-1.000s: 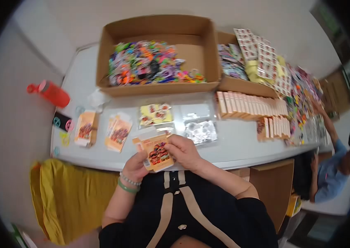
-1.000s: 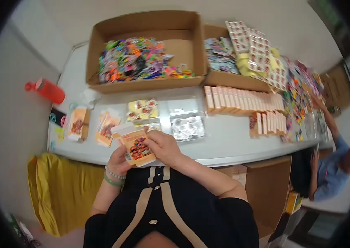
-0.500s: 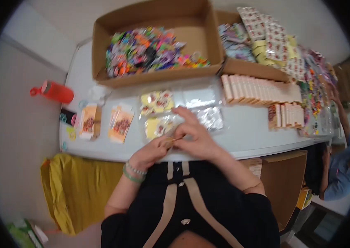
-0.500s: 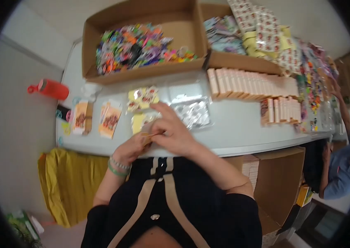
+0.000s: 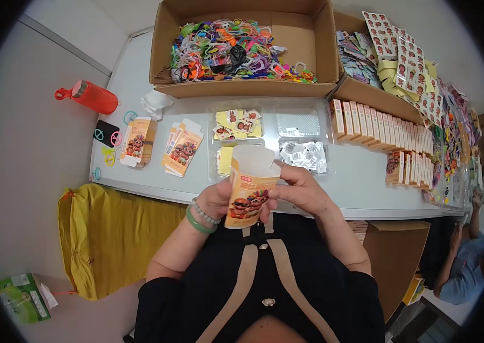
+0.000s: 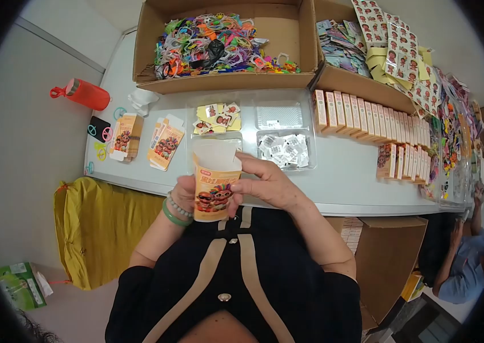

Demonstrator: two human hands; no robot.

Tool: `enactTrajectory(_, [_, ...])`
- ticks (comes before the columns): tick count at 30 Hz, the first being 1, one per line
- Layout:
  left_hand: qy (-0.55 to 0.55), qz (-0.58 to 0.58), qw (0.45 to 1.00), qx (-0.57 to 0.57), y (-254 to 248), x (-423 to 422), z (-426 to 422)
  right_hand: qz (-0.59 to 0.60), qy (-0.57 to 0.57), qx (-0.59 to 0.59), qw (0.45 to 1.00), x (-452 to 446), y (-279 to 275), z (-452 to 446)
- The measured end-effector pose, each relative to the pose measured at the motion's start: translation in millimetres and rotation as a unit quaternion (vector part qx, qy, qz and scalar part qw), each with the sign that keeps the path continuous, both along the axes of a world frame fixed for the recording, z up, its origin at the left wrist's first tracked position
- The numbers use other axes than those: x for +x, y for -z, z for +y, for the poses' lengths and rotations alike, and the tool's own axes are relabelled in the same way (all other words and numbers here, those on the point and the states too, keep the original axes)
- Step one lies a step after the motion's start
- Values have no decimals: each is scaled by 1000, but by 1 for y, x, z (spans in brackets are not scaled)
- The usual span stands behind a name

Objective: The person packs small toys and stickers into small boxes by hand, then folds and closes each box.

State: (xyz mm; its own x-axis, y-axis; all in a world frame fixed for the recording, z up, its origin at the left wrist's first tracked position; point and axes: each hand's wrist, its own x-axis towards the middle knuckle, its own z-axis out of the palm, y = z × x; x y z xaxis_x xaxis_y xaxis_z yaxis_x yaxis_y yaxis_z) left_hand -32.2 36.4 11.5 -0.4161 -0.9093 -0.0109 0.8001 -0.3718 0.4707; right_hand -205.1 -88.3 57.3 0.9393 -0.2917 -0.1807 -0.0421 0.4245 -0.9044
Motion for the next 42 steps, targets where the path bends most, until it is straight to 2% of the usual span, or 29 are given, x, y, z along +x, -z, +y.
enactTrajectory(1, [4, -3, 1000, -27, 0, 0, 0, 31, -7, 86, 996, 0, 3, 3])
enactTrajectory(3, [12, -40, 997, -58, -2, 3, -3, -46, -6, 21, 999, 3, 4, 1])
enactTrajectory(5, [-38, -142, 989, 26, 9, 5, -1, -45, 16, -18, 999, 6, 6, 4])
enactTrajectory(6, [-35, -62, 996, 47, 10, 8, -1, -47, 1, -90, 995, 10, 3, 8])
enactTrajectory(7, [-24, -61, 997, 37, 11, 6, -2, -48, -13, -161, 986, 13, 1, 8])
enactTrajectory(8, [-92, -94, 990, 49, 9, 3, -4, -45, -2, -170, 984, 15, 4, 5])
enactTrajectory(9, [-162, -127, 977, 63, 7, 1, -9, -26, -3, -145, 989, 18, 10, 2])
enactTrajectory(10, [-187, -142, 969, 77, 0, 0, -10, -7, -7, -118, 993, 19, 12, -1])
enactTrajectory(13, [-175, -205, 963, 22, 1, 7, -13, -14, 5, -128, 992, 21, -2, 0])
enactTrajectory(14, [-153, -203, 966, 42, 6, 12, -12, -7, 29, -170, 985, 21, -6, 3])
enactTrajectory(15, [-132, -201, 969, 62, 3, 15, -13, -4, 21, -158, 987, 20, -1, 3])
enactTrajectory(17, [-86, -294, 947, 97, -13, 15, -18, 19, 47, -115, 992, 17, 12, -2])
enactTrajectory(18, [-95, -291, 945, 112, -10, 12, -17, 10, 54, -86, 995, 17, 12, -4])
enactTrajectory(20, [-145, -248, 956, 51, -4, 5, -16, -13, 83, -51, 995, 18, 14, -2])
enactTrajectory(21, [-152, -249, 955, 57, -4, 6, -14, -13, 75, -47, 996, 17, 17, -2])
enactTrajectory(25, [-84, -260, 961, 30, -7, 3, -11, 8, 109, 15, 994, 15, 31, 0])
enactTrajectory(27, [-144, -323, 934, 45, -15, -5, -11, 3, 143, 32, 989, 13, 40, 1])
enactTrajectory(28, [-206, -344, 914, 66, -9, -10, -9, 3, 142, 31, 989, 13, 39, 2])
enactTrajectory(30, [-214, -353, 909, 50, -14, -8, -7, 18, 200, -43, 979, 14, 37, 6])
enactTrajectory(32, [-219, -362, 905, 32, -15, -9, -6, 9, 204, -49, 978, 13, 35, 8])
enactTrajectory(34, [-266, -274, 920, 82, -12, -12, -6, 0, 208, -56, 976, 14, 30, 11])
enactTrajectory(37, [-268, -309, 911, 46, -11, -14, -3, -39, 247, -42, 967, 12, 25, 20])
enactTrajectory(39, [-247, -306, 918, 56, -14, -16, 3, 7, 227, -138, 964, 5, 33, 22])
enactTrajectory(40, [-227, -305, 923, 66, -15, -16, 6, 4, 212, -55, 976, 2, 30, 22])
enactTrajectory(42, [-213, -333, 917, 55, -12, -18, 12, 14, 187, -43, 981, -7, 35, 20])
